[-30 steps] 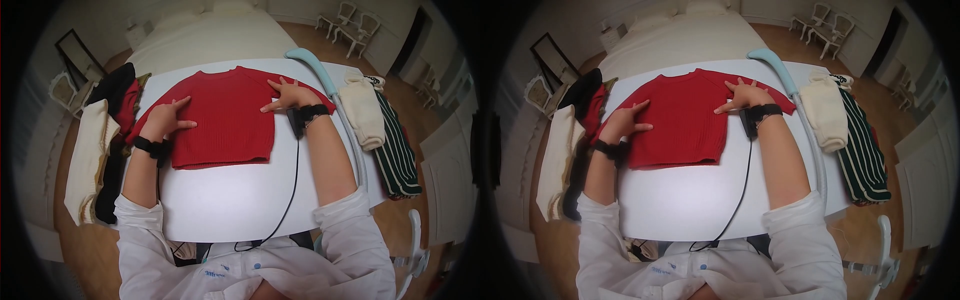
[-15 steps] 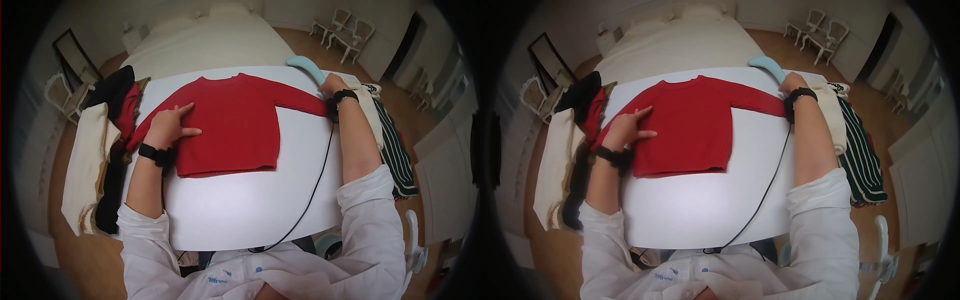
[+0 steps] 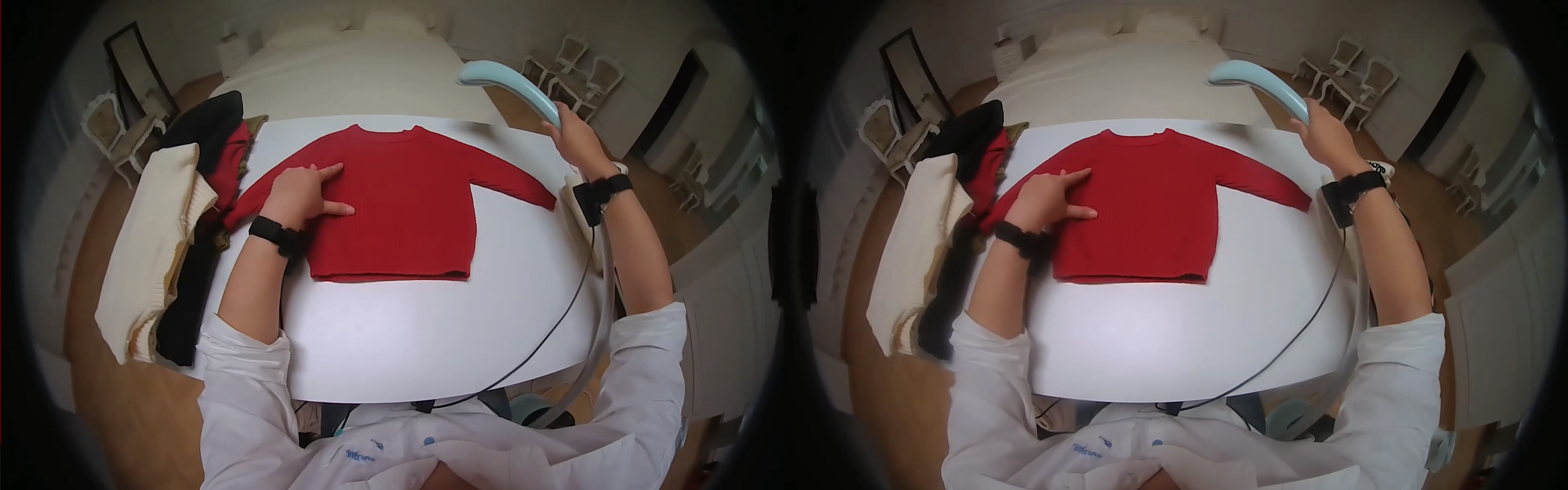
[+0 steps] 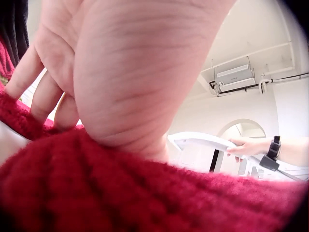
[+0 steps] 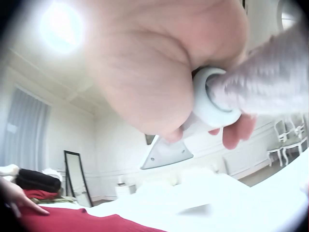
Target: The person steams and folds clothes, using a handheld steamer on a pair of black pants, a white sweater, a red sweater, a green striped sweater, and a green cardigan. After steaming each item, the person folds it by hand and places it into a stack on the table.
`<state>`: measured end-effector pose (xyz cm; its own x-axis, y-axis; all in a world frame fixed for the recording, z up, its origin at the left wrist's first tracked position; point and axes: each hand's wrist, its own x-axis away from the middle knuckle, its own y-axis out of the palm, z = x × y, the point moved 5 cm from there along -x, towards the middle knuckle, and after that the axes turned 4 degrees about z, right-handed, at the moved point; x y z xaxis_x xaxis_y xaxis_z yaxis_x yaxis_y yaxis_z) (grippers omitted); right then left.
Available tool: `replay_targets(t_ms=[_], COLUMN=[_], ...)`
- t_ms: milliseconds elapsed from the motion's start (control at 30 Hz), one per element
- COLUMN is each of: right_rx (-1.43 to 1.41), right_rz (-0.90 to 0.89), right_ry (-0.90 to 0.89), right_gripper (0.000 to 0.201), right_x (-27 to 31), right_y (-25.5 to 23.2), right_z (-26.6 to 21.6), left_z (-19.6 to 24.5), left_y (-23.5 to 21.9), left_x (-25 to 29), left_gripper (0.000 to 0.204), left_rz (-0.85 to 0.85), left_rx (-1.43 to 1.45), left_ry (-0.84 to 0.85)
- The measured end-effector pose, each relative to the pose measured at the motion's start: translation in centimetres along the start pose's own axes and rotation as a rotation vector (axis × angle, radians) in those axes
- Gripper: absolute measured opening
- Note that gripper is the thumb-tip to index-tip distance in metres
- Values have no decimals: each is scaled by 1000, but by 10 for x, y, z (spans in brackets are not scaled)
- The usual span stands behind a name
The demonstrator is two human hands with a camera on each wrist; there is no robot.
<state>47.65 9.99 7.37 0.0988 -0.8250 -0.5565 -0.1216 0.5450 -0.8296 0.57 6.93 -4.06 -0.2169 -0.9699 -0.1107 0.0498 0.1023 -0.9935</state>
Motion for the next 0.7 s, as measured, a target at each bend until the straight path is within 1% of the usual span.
replay_targets(t_ms=[33, 67, 133, 167, 233, 300, 333, 367, 400, 433, 467, 500, 533, 567, 633, 667, 700], right_rx=[-26, -51, 70, 63, 46, 9, 1, 2, 25, 49, 22, 24, 51, 78, 115, 150, 153], right_rz=[2, -3, -93, -96, -289, -394, -398, -401, -407, -411, -370, -369, -377, -387, -391, -390, -394], right_ry=[-98, -214, -335, -442, -439, -472, -473, -470, -432, -396, -406, -409, -384, -359, -371, -382, -380], right_gripper=[51, 56, 59, 61, 64, 67, 74, 74, 78, 82, 88, 88, 90, 92, 93, 94, 94], right_x=[15, 31, 63, 77, 103, 123, 127, 131, 133, 135, 137, 137, 136, 136, 132, 130, 128], right_y=[-22, -45, -65, -67, -66, -59, -56, -54, -53, -51, -46, -47, -47, -47, -51, -52, -51], right_z=[-25, -59, -96, -105, -116, -119, -119, -120, -121, -120, -117, -119, -120, -121, -127, -130, -132], left_z=[-1, -4, -3, -3, -4, 0, 2, 6, 8, 15, 36, 55, 72, 87, 99, 102, 104], left_y=[1, 4, 3, 3, 2, -3, 3, 7, 10, 15, 10, 3, -5, -4, 18, 11, 0], left_x=[-1, 0, 1, 0, -1, 1, 0, 2, 5, 6, 12, 15, 17, 21, 34, 34, 34], left_gripper=[108, 109, 109, 109, 110, 105, 105, 101, 97, 97, 94, 91, 97, 91, 94, 94, 95], left_rz=[1, 54, 55, 57, 68, -47, -49, -14, 22, 24, -5, -34, -168, -219, -27, -29, -98], left_rx=[-2, 12, 9, -6, -19, 3, 5, 10, 15, 17, -55, -126, -51, 27, 96, 102, 64], left_ry=[-4, 19, 13, 21, 31, -8, -6, -39, -74, -73, -31, 10, 140, 263, 272, 274, 275])
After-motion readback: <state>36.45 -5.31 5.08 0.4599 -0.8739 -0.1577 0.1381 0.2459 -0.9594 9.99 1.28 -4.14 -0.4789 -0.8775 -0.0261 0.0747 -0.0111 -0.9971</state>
